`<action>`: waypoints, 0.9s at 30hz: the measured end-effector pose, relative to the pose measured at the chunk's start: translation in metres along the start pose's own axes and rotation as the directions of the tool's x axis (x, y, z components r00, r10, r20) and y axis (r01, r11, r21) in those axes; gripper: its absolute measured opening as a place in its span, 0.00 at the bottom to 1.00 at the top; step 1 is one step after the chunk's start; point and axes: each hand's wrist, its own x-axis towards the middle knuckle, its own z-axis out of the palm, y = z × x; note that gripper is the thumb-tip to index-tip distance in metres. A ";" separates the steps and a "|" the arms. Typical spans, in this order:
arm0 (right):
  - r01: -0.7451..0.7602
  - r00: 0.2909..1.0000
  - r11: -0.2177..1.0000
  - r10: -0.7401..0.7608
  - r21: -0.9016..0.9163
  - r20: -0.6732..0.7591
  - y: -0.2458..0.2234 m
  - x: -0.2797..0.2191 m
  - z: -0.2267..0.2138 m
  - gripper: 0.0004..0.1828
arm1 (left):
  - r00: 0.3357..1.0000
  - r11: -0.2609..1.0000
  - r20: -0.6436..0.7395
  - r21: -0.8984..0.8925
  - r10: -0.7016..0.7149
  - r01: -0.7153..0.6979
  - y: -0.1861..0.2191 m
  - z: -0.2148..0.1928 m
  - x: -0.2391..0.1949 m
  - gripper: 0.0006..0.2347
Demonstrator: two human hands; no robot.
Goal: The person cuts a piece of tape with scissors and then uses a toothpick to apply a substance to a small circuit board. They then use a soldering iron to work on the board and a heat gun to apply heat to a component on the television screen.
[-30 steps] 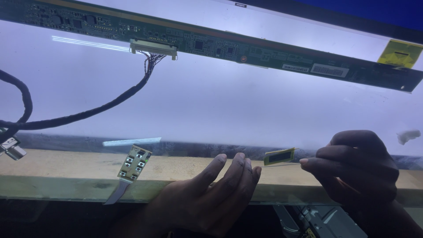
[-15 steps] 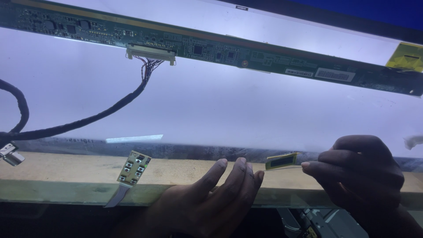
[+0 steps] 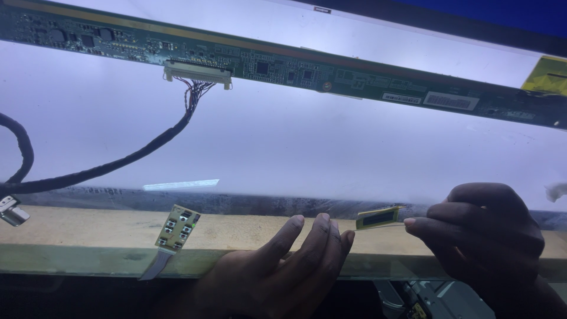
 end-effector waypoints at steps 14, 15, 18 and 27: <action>0.030 1.000 0.999 -0.030 -0.011 -0.001 0.000 0.003 0.001 0.06 | 1.000 1.000 0.006 0.010 0.011 -0.011 0.001 0.001 -0.002 0.13; 0.033 0.999 0.999 -0.033 -0.009 -0.005 0.000 0.004 0.001 0.06 | 1.000 1.000 -0.004 0.019 0.010 -0.010 0.001 0.002 -0.001 0.13; 0.031 0.999 0.999 -0.031 -0.008 -0.004 0.002 0.001 0.001 0.05 | 1.000 1.000 0.013 0.012 0.013 -0.014 0.000 0.000 -0.001 0.12; 0.028 1.000 0.999 -0.028 -0.021 0.011 0.000 0.002 0.000 0.06 | 1.000 0.999 0.010 0.035 0.018 -0.019 0.002 0.002 -0.003 0.13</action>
